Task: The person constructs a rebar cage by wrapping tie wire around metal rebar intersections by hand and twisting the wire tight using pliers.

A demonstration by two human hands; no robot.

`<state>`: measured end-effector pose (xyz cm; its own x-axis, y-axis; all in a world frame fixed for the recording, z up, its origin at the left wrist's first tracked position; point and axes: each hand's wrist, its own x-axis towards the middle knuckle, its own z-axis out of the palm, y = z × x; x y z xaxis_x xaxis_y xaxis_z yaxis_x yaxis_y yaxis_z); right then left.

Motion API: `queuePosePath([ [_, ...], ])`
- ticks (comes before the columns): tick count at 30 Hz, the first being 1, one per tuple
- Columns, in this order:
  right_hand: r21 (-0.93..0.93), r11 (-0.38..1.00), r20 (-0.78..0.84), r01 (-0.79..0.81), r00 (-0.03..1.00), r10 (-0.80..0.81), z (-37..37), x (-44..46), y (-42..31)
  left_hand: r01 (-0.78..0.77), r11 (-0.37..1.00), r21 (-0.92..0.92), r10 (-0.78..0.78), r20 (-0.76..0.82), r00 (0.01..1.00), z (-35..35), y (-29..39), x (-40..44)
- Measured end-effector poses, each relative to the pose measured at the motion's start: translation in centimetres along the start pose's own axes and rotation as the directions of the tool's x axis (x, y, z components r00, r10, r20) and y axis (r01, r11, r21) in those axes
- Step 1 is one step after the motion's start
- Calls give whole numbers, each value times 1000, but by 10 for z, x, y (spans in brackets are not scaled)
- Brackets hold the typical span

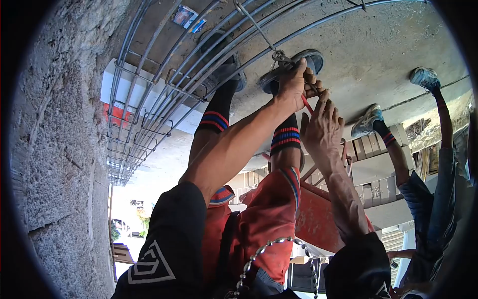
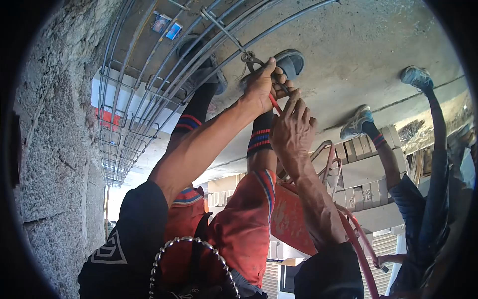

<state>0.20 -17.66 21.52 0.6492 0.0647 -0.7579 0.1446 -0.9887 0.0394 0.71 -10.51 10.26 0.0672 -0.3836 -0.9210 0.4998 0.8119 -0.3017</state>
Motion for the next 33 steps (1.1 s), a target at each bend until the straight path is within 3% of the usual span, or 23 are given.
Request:
queuePosePath([
  [2,9,997,26,-71,997,71,18,3,0,-13,998,54,17,-70,997,-4,-9,-3],
  [5,261,961,246,-92,969,26,40,13,14,-60,963,263,73,-39,997,-16,-1,6],
  [6,421,891,112,167,966,-234,66,15,32,-15,946,323,27,-31,999,-22,4,0],
  [7,800,528,471,-286,844,-256,57,14,33,34,925,378,-25,-30,999,-28,12,-9],
  [8,678,11,658,-735,601,-453,46,15,37,76,895,440,-74,-22,997,-29,18,-16],
  [9,144,-380,577,-914,389,-718,38,20,37,45,904,424,-39,-22,999,-25,17,-16],
  [11,213,-450,520,-867,491,-700,41,16,29,70,942,327,-61,-37,997,-20,23,-10],
  [12,220,-472,503,-854,513,-695,42,9,26,97,962,256,-83,-68,994,-20,22,-14],
  [13,294,-447,543,-845,533,-649,44,9,28,70,940,335,-48,-74,996,-21,22,-18],
  [14,571,-269,594,-776,616,-517,49,6,33,69,929,365,-39,-87,995,-20,20,-17],
  [15,868,111,490,-484,797,-355,36,7,22,71,903,424,-5,-156,988,-18,16,-18],
  [16,852,517,257,-82,926,-276,22,10,13,68,872,485,41,-210,977,-14,14,-13],
  [17,681,732,163,-7,976,-142,31,3,14,47,800,598,142,-265,954,-11,10,-7],
  [19,701,652,435,-289,898,-70,48,4,14,91,546,833,312,-303,901,-39,-17,26],
  [20,679,603,555,-420,830,-47,51,8,14,11,498,867,386,-233,893,-36,-16,20],
  [21,653,14,751,-758,644,-144,32,15,10,-64,445,893,453,-163,876,-32,-14,5],
  [22,613,-82,754,-786,612,-237,32,13,14,-139,383,913,518,-87,851,-33,-12,-3],
  [23,567,-171,738,-806,589,-330,36,9,23,-117,417,901,431,-82,899,-38,-8,-6],
  [24,514,-251,706,-820,571,-420,36,7,28,-92,570,816,279,-87,956,-38,-2,-20],
  [26,646,22,736,-763,615,-283,20,-13,25,-108,553,826,198,-4,980,-30,11,-55],
  [29,651,37,725,-758,607,-324,-24,-41,28,126,793,596,-73,-112,991,-42,22,-90],
  [31,678,56,690,-733,609,-390,-54,-57,36,242,915,323,-277,66,958,-50,40,-99],
  [33,658,26,673,-753,572,-470,-73,-69,42,273,941,198,-323,297,899,-38,59,-107],
])
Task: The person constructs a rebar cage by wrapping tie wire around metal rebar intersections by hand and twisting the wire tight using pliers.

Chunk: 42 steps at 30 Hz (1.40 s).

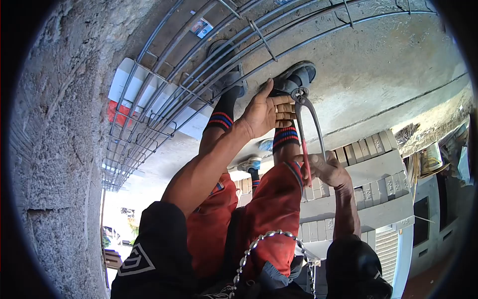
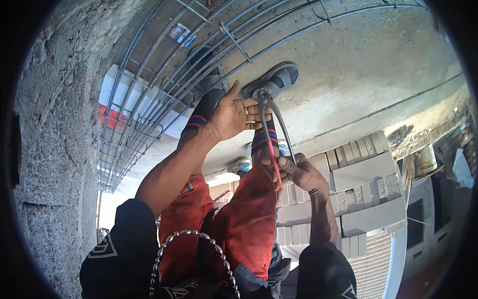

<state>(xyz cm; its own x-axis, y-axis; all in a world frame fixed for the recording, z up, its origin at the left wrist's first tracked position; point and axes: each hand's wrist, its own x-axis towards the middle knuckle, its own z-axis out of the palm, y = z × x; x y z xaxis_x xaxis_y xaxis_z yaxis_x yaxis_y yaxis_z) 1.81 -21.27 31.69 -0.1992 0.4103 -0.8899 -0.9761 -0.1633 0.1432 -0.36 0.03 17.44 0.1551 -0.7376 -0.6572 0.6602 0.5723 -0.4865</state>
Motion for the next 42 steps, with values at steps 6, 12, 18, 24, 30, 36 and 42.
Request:
queuePosePath([
  [6,-728,672,-26,137,973,-228,17,-44,-40,-201,979,-33,204,168,964,60,25,-15],
  [12,-983,92,131,156,963,-233,17,-45,-76,-364,931,35,334,329,884,81,52,-53],
  [18,-980,-114,188,163,946,-263,-27,7,-102,-746,655,118,755,-77,651,38,21,-23],
  [24,-986,103,148,133,976,161,-79,79,-98,-895,443,-45,839,-329,432,-14,-7,2],
  [30,-910,-403,159,98,980,-120,-50,79,-77,-785,407,467,912,-253,323,-66,-20,26],
  [36,-810,-559,302,177,943,-139,-82,87,-64,-716,368,594,927,-298,229,-90,-15,10],
  [42,-744,-618,543,254,769,-337,-81,174,-69,-891,243,385,950,-279,138,-72,-15,43],
])
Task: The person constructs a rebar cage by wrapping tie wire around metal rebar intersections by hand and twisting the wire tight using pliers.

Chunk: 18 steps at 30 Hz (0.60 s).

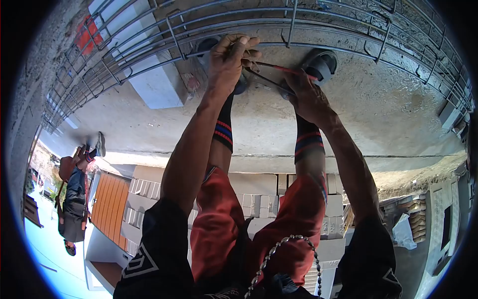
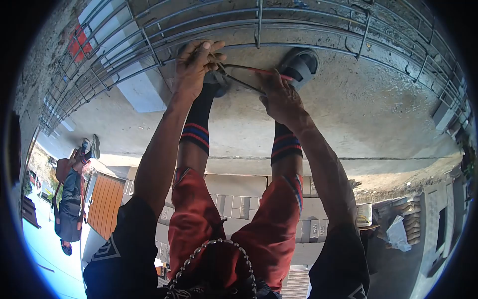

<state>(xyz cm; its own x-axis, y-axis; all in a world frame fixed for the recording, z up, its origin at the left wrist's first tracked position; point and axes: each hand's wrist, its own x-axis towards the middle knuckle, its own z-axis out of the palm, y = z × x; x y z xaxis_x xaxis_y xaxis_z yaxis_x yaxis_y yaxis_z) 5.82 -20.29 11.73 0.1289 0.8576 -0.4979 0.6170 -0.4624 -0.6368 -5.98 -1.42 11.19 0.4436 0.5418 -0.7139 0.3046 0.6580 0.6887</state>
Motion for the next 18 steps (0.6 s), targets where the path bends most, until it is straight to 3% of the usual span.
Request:
queuePosePath([
  [1,-6,993,-162,119,980,-119,3,7,0,62,998,-2,-62,32,998,6,-1,-4],
  [3,333,941,-257,49,966,40,-8,21,-9,165,986,3,-165,100,981,20,1,-3],
  [4,498,867,-276,26,952,130,-18,27,-18,193,972,-134,-178,114,977,31,3,-7],
  [7,699,708,-172,-101,937,303,-38,34,-32,227,915,-332,-203,104,974,54,5,-3],
  [8,581,786,-152,-213,920,361,-44,36,-31,171,929,-329,-135,128,983,59,0,3],
  [11,576,808,-292,-124,892,345,-39,31,-11,-112,990,82,111,20,994,82,3,14],
  [12,623,769,-273,-140,883,382,-34,28,3,-580,671,462,625,69,778,81,-9,33],
  [14,756,596,-166,-272,801,576,-40,19,10,-602,272,750,821,145,552,81,3,59],
  [15,805,497,-107,-324,745,658,-45,17,13,-545,280,790,765,159,624,81,1,67],
  [16,737,504,-55,-450,704,708,-54,14,13,-487,275,829,703,172,690,81,0,75],
  [18,661,627,-111,-412,773,625,-52,6,27,-305,150,940,628,148,764,93,-2,86],
])
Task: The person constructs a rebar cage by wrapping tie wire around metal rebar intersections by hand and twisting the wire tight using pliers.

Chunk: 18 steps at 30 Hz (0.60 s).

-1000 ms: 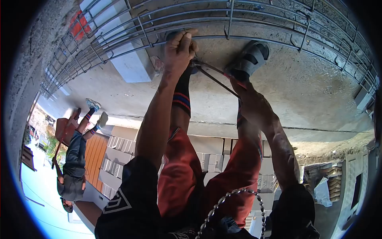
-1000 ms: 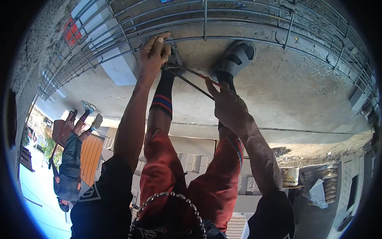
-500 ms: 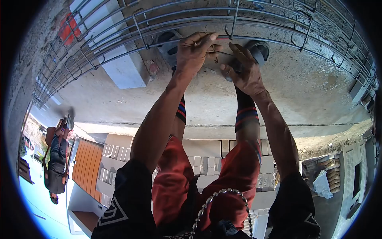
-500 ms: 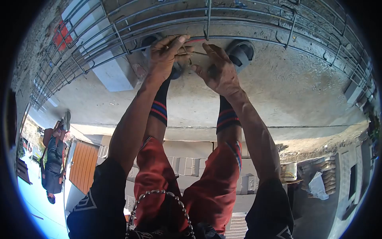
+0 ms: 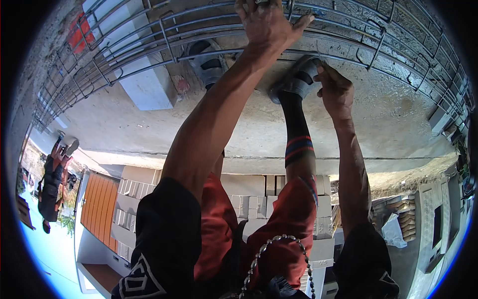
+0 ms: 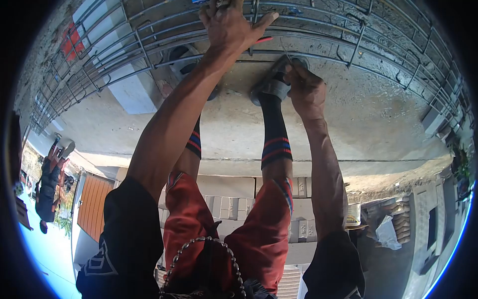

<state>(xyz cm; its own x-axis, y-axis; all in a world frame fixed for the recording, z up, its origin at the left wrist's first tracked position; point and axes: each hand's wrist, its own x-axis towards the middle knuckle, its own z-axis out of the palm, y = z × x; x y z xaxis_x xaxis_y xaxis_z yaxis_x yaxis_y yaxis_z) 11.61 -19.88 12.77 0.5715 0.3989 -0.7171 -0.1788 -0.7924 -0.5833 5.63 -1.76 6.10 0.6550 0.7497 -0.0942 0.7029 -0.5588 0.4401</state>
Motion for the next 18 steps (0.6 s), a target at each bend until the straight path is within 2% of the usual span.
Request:
queuePosePath([
  [1,-41,997,19,59,998,-58,-4,1,7,27,992,123,-33,42,999,2,4,4],
  [4,-8,999,62,-33,997,34,-15,0,12,199,975,98,-214,176,961,-5,16,16],
  [7,86,994,93,-75,993,67,-22,0,10,83,990,117,-97,112,989,-2,8,12],
  [10,113,990,139,-78,988,62,-36,2,8,-64,975,213,23,193,981,-10,4,18],
  [13,127,987,148,-97,986,78,-47,8,9,-175,954,244,129,192,973,-1,-15,15],
  [16,85,996,145,-40,989,28,-52,13,6,-190,982,-5,190,54,980,4,-28,12],
  [18,137,990,138,38,989,-57,-46,19,12,-228,974,-6,227,93,969,0,-35,12],
])
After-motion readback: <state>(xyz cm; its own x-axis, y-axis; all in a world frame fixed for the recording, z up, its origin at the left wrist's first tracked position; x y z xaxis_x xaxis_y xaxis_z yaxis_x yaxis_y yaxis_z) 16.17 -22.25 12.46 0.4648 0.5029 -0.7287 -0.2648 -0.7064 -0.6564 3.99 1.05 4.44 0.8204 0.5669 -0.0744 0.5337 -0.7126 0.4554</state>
